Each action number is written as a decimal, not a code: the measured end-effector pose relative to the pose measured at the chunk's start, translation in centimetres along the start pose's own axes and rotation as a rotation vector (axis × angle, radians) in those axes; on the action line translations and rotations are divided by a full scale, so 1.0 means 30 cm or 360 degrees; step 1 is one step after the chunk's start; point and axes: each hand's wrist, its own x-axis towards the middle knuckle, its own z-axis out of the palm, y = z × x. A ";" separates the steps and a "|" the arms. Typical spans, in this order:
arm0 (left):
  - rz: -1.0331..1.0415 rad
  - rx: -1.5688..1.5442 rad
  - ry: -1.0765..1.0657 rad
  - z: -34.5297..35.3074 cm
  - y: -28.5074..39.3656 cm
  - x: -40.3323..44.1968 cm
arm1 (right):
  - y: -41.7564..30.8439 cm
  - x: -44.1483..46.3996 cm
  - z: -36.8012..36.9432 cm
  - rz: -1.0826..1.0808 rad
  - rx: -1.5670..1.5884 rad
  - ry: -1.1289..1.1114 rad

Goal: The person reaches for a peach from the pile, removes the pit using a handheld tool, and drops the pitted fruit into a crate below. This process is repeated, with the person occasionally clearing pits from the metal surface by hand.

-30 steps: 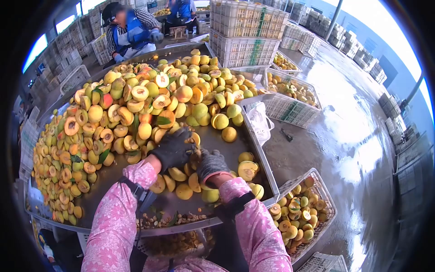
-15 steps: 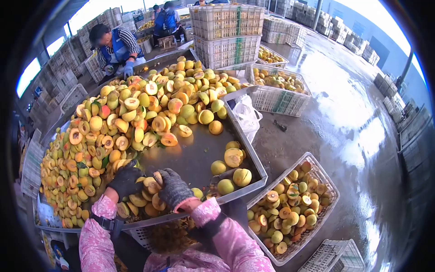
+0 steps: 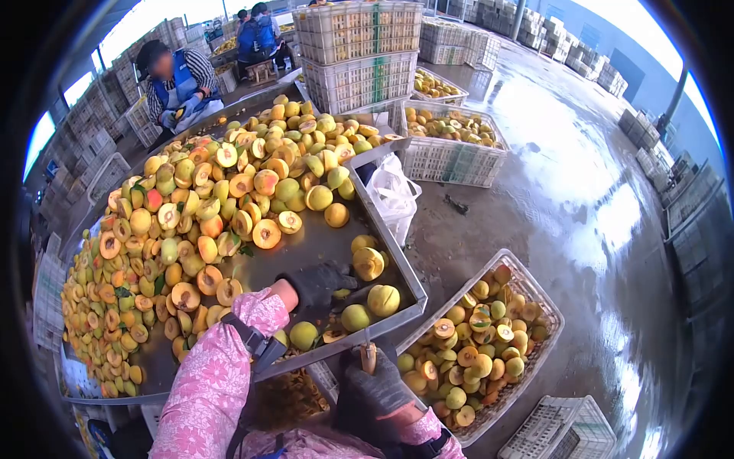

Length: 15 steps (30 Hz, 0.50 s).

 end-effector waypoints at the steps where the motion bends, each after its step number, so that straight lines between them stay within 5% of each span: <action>1: -0.0071 -0.0074 0.0001 -0.004 0.002 -0.002 | -0.002 -0.002 -0.004 0.0022 -0.0015 0.0015; 6: -0.0466 -0.0721 0.0332 -0.062 0.057 -0.126 | -0.047 0.009 0.027 -0.0041 -0.0145 0.0009; 9: -0.0177 -0.2871 0.0465 0.022 0.021 -0.206 | -0.063 -0.002 0.036 -0.0048 -0.0274 -0.0001; 14: 0.0089 -0.4068 0.0833 0.008 0.196 -0.408 | 0.013 0.005 0.017 -0.0058 -0.0525 -0.0363; 15: -0.0004 -0.3398 0.0934 -0.011 0.245 -0.447 | 0.031 0.005 0.018 -0.0070 -0.0593 -0.0425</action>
